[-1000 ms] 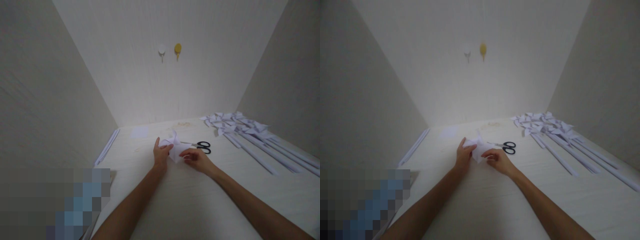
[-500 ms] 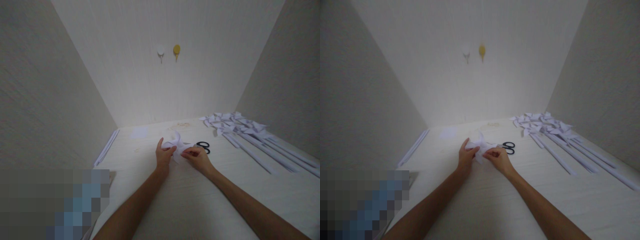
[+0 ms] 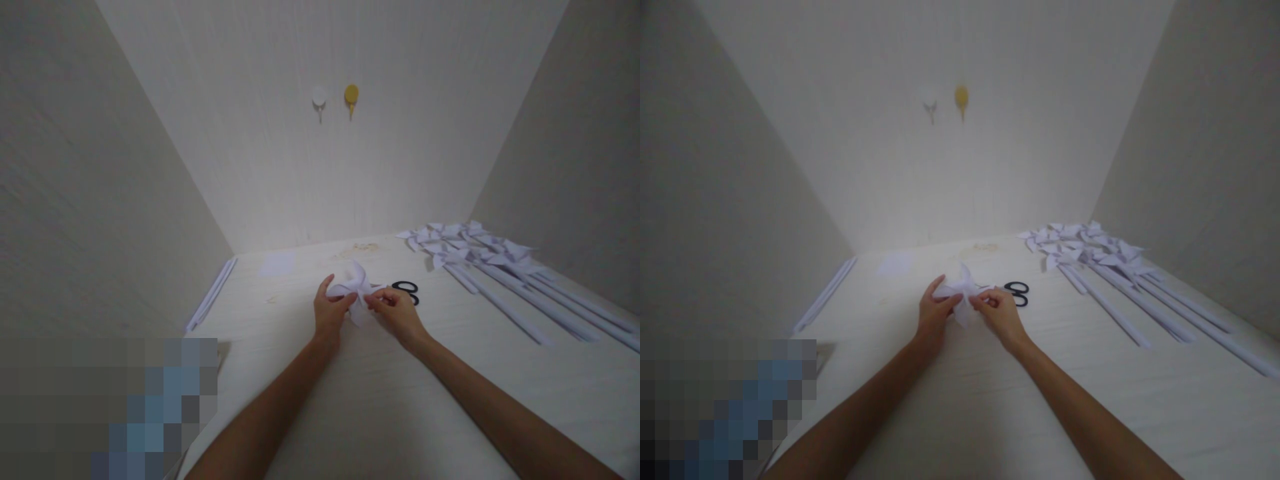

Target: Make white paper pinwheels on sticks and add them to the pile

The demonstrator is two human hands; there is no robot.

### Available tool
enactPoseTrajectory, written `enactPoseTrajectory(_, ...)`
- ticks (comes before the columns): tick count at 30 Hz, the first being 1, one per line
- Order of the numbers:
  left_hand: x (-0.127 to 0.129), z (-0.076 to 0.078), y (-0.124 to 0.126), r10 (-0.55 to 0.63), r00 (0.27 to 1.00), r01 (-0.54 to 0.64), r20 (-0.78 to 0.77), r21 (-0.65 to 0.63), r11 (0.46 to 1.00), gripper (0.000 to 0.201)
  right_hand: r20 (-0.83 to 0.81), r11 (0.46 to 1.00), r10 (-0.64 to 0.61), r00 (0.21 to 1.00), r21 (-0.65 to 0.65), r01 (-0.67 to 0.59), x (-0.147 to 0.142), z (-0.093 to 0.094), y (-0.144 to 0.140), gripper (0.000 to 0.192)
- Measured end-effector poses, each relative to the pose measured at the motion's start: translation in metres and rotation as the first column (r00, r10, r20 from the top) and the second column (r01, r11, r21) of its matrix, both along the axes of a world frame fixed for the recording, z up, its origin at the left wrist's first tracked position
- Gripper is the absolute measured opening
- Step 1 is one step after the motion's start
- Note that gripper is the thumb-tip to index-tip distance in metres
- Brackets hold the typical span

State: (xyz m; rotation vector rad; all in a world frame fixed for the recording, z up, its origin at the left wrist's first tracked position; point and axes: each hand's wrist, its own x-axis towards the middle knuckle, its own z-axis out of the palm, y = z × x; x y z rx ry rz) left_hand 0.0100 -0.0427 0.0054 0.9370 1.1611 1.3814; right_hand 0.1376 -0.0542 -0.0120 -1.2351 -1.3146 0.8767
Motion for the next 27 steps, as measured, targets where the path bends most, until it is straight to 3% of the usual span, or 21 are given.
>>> enactPoseTrajectory(27, 0.004, -0.002, -0.0045, 0.003, 0.995, 0.0, -0.097, 0.035, 0.999, 0.066, 0.02, 0.999, -0.035, 0.999, 0.042, 0.034, -0.0015, 0.0065, -0.0014, 0.028)
